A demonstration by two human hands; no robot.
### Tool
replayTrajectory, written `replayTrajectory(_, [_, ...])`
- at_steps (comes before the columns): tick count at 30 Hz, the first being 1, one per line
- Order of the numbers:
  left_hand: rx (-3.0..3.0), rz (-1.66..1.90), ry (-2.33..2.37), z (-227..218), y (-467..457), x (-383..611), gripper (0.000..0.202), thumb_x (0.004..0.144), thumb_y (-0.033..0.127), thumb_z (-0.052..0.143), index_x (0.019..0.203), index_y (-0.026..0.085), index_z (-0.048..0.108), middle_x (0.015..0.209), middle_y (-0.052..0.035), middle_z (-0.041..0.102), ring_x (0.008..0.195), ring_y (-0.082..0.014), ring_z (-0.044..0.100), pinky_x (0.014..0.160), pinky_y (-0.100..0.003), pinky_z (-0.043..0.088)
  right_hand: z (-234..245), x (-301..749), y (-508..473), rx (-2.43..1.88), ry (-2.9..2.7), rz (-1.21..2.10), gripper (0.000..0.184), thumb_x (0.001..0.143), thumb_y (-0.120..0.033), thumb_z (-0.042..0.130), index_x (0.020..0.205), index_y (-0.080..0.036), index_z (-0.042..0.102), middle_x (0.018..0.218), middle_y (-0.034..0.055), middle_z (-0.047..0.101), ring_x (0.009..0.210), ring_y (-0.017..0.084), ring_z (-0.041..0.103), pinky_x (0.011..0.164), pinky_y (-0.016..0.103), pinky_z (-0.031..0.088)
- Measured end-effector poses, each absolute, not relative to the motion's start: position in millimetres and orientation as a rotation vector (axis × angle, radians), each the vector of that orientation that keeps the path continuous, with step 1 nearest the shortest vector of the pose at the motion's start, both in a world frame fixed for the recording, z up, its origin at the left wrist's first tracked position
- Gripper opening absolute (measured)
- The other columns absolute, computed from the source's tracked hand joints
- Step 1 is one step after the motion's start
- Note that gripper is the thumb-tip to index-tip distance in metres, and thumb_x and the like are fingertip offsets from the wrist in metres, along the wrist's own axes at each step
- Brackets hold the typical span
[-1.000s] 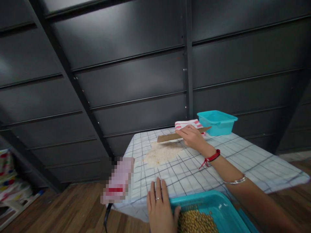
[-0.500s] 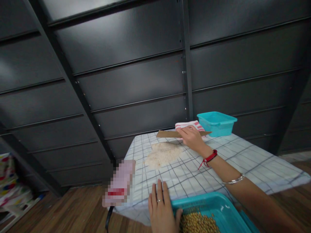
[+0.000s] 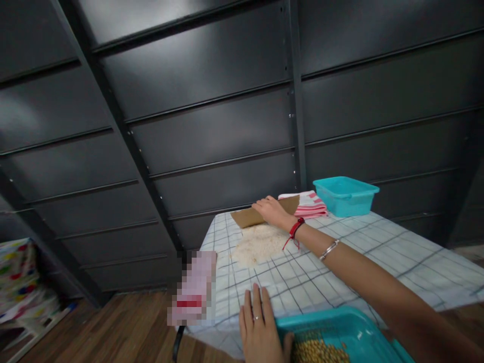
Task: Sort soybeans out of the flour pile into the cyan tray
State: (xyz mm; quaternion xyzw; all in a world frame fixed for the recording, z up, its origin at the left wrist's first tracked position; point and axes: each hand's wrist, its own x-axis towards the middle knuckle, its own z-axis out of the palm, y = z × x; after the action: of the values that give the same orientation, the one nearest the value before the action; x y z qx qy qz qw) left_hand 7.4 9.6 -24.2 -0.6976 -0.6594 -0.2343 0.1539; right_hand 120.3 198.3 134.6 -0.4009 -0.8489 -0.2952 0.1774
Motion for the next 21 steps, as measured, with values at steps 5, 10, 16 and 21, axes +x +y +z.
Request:
replayTrajectory(5, [-2.028, -0.670, -1.898, -29.1, 12.9, 1.1, 0.066, 0.060, 0.018, 0.056, 0.124, 0.014, 0.043, 0.134, -0.0116, 0.042, 0.122, -0.0341, 0.035, 0.095, -0.053, 0.036, 136.9, 125.6, 201.3, -1.085, -2.457, -0.786, 0.021, 0.078, -0.004, 0.042, 0.089, -0.015, 0.057, 0.085, 0.0057, 0.063, 0.081, 0.016, 0.054, 0.070, 0.029, 0.025])
replayTrajectory(10, [-2.058, -0.668, -1.877, -30.3, 13.3, 0.0, 0.068, 0.058, 0.018, 0.058, 0.125, 0.016, 0.043, 0.134, -0.0121, 0.042, 0.121, -0.0344, 0.037, 0.094, -0.052, 0.038, 144.3, 145.2, 189.4, -1.006, -2.499, -0.768, 0.027, 0.073, 0.000, 0.044, 0.092, -0.015, 0.057, 0.087, 0.0045, 0.063, 0.081, 0.016, 0.054, 0.072, 0.029, 0.025])
replayTrajectory(16, [-2.086, -0.695, -1.817, -30.9, 12.4, -0.3, 0.066, 0.062, 0.022, 0.058, 0.126, 0.015, 0.042, 0.133, -0.0139, 0.043, 0.119, -0.0348, 0.039, 0.092, -0.053, 0.040, 157.5, 174.1, 167.2, -0.938, -2.495, -0.768, 0.034, 0.069, 0.002, 0.044, 0.094, -0.016, 0.058, 0.088, 0.0038, 0.064, 0.080, 0.015, 0.054, 0.074, 0.027, 0.028])
replayTrajectory(21, [-2.013, -0.750, -1.855, -29.0, 10.1, 2.2, 0.065, 0.063, 0.021, 0.059, 0.125, 0.015, 0.042, 0.134, -0.0138, 0.042, 0.122, -0.0344, 0.035, 0.095, -0.054, 0.036, 161.7, 184.1, 162.1, -0.985, -2.362, -0.819, 0.035, 0.069, 0.000, 0.041, 0.096, -0.016, 0.057, 0.084, 0.0049, 0.064, 0.077, 0.016, 0.054, 0.072, 0.028, 0.030])
